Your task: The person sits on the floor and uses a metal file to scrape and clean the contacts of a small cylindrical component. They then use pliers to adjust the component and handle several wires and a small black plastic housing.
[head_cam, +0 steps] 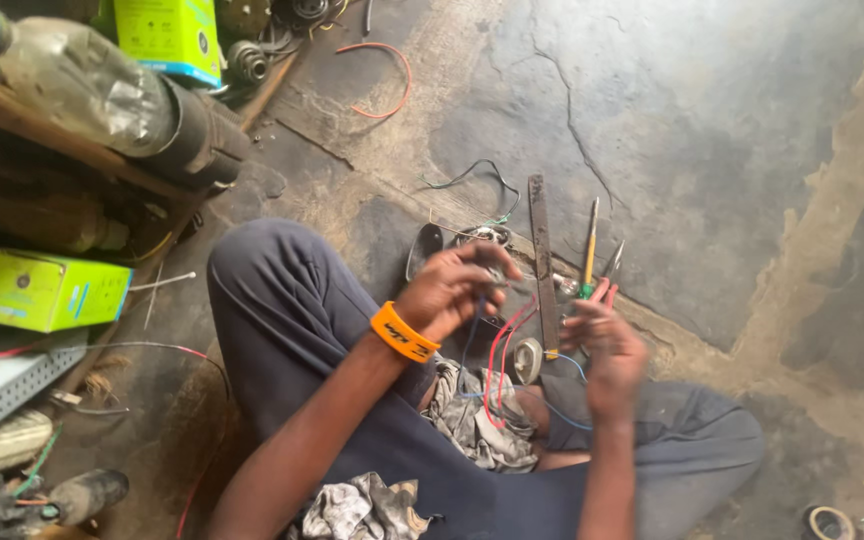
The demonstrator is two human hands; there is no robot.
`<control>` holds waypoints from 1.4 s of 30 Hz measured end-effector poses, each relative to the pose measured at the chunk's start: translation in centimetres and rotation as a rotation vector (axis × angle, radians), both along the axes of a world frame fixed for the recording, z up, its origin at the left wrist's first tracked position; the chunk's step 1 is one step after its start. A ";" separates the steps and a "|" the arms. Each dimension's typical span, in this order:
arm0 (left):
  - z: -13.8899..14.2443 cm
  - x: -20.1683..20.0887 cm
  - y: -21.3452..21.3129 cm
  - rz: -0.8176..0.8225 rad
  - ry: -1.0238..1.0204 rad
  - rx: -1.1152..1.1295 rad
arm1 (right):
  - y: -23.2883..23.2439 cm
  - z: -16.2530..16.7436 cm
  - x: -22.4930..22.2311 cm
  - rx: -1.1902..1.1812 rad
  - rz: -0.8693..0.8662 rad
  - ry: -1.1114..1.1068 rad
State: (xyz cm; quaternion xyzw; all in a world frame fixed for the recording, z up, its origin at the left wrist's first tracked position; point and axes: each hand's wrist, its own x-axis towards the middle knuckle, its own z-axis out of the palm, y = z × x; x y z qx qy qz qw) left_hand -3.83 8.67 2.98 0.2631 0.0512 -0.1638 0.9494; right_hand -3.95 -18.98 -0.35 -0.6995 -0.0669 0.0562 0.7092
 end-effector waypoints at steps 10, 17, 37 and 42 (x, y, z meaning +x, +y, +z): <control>10.7 0.8 5.8 0.276 -0.035 0.027 | -7.5 -1.9 2.4 0.473 -0.421 0.217; 22.8 -3.2 9.4 0.366 -0.350 0.036 | -7.7 -2.8 3.0 0.491 -0.390 0.289; 13.7 8.6 12.0 0.119 -0.273 0.754 | -5.6 -1.9 2.5 0.254 -0.250 0.343; 11.3 9.3 12.8 0.100 -0.284 0.656 | -5.2 -2.5 3.1 0.213 -0.246 0.374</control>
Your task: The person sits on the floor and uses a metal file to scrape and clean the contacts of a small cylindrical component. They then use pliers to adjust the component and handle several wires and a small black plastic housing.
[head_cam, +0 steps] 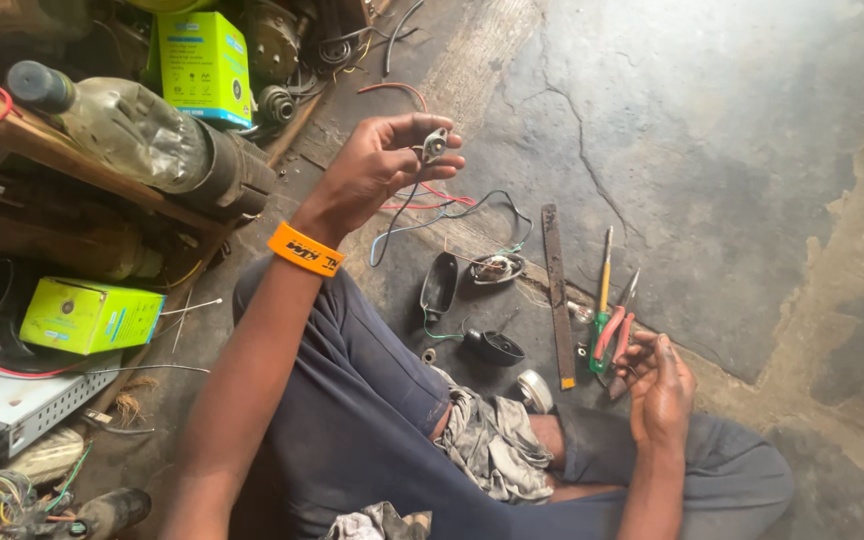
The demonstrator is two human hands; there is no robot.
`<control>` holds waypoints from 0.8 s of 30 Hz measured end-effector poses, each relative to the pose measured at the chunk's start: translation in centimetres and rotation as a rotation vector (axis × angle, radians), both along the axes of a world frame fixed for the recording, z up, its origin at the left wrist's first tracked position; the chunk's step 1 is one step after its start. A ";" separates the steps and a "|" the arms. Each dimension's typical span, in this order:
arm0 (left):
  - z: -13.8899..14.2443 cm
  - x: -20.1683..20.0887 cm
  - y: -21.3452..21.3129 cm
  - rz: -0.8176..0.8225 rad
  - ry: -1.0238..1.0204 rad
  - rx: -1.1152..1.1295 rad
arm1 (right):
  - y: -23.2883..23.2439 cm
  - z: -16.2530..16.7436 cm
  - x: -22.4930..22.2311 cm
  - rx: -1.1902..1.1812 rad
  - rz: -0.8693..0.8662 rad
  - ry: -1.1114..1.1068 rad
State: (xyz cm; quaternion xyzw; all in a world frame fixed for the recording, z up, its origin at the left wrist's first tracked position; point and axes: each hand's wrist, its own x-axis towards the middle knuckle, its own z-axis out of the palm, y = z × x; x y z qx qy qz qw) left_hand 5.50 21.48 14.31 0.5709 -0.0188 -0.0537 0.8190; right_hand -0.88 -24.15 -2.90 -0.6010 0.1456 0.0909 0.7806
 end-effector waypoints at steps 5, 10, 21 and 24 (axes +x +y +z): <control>-2.1 1.5 1.5 0.088 -0.036 0.203 | 1.0 -0.4 0.6 -0.017 0.008 0.036; -5.6 3.5 2.6 0.601 -0.326 0.800 | 1.1 -1.2 0.8 -0.009 0.033 0.033; -12.1 4.3 3.6 0.648 -0.571 1.428 | 0.5 -1.0 0.8 0.001 0.054 0.025; -14.7 5.3 1.8 0.464 -0.232 1.561 | 0.9 -0.9 0.8 -0.012 0.074 0.035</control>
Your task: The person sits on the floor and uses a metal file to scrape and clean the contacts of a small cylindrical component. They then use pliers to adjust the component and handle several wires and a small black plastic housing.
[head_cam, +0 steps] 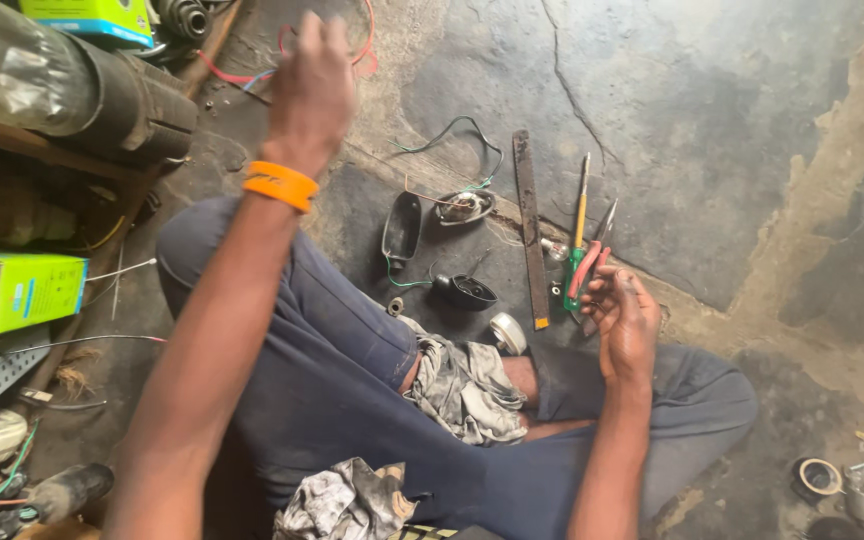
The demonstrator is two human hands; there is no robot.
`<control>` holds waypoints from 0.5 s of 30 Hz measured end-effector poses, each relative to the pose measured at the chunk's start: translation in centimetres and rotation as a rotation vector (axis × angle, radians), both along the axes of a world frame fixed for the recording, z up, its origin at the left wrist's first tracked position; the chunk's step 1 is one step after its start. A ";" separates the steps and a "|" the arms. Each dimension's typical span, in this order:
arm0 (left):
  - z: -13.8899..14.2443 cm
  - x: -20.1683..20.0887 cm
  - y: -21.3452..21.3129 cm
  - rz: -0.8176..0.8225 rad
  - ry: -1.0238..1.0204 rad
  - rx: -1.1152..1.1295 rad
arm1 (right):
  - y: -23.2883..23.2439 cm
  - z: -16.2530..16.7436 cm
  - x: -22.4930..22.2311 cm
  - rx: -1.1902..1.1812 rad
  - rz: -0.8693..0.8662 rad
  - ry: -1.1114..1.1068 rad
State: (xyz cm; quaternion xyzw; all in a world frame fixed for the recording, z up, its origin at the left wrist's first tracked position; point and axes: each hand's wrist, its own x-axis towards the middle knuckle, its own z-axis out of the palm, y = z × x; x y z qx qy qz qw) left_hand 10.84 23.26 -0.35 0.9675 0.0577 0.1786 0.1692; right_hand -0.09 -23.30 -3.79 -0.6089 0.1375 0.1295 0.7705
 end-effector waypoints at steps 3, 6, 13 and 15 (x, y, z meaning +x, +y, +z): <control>-2.1 -0.1 -0.4 0.026 0.347 0.187 | 0.2 -0.3 0.0 -0.035 0.031 -0.003; -2.9 -0.8 -0.3 0.108 0.456 0.220 | 1.1 -0.9 -0.3 -0.115 0.088 -0.011; 2.0 -2.6 -1.2 0.085 0.247 0.076 | 4.0 -1.1 -0.8 -0.213 0.256 -0.007; 4.0 -3.1 -2.2 -0.033 -0.017 0.039 | 4.1 -1.1 -0.7 -0.235 0.252 -0.034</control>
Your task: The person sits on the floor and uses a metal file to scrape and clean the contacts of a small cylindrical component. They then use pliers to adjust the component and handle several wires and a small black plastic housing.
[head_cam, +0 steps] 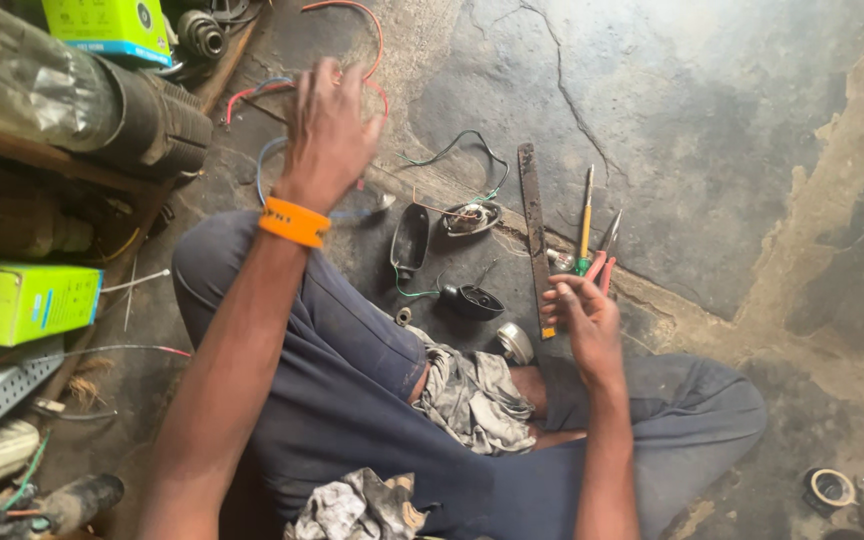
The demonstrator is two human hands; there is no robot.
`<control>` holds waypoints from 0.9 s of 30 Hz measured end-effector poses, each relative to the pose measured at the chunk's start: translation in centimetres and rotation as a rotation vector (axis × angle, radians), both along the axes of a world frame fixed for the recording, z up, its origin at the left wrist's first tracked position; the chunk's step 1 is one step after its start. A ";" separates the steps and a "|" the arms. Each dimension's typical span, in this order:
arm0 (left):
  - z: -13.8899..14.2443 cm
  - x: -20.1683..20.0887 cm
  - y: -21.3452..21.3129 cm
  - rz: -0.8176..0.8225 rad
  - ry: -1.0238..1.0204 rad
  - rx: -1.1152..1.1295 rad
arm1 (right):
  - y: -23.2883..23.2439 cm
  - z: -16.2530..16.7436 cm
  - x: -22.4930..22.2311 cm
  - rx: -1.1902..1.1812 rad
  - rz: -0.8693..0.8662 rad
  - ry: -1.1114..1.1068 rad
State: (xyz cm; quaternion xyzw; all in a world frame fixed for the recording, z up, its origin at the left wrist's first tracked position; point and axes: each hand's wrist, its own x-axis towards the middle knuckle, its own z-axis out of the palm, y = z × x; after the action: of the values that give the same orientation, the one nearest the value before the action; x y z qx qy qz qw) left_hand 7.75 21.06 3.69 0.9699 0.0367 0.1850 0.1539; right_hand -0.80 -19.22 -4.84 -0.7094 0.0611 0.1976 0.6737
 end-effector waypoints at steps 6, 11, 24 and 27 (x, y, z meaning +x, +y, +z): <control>2.1 -1.3 -5.1 -0.359 -0.022 -0.350 | -2.0 0.6 0.7 -0.036 -0.107 -0.099; -1.6 -3.4 -11.0 -0.458 0.356 -0.503 | -3.0 1.1 0.6 -0.094 -0.130 -0.096; -11.8 -6.7 -19.0 -0.408 0.514 -0.393 | -0.4 2.3 1.0 -0.663 0.041 -0.228; -10.4 -6.6 -18.9 -0.420 0.602 -0.517 | 2.7 1.5 1.1 -0.991 0.207 -0.434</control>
State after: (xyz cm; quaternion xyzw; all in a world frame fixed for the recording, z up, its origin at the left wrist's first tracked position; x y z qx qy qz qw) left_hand 1.14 2.18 -6.74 0.8967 -0.0727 -0.1561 0.4077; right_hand 0.28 -16.52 -3.30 -0.9685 -0.0635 0.0596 0.2332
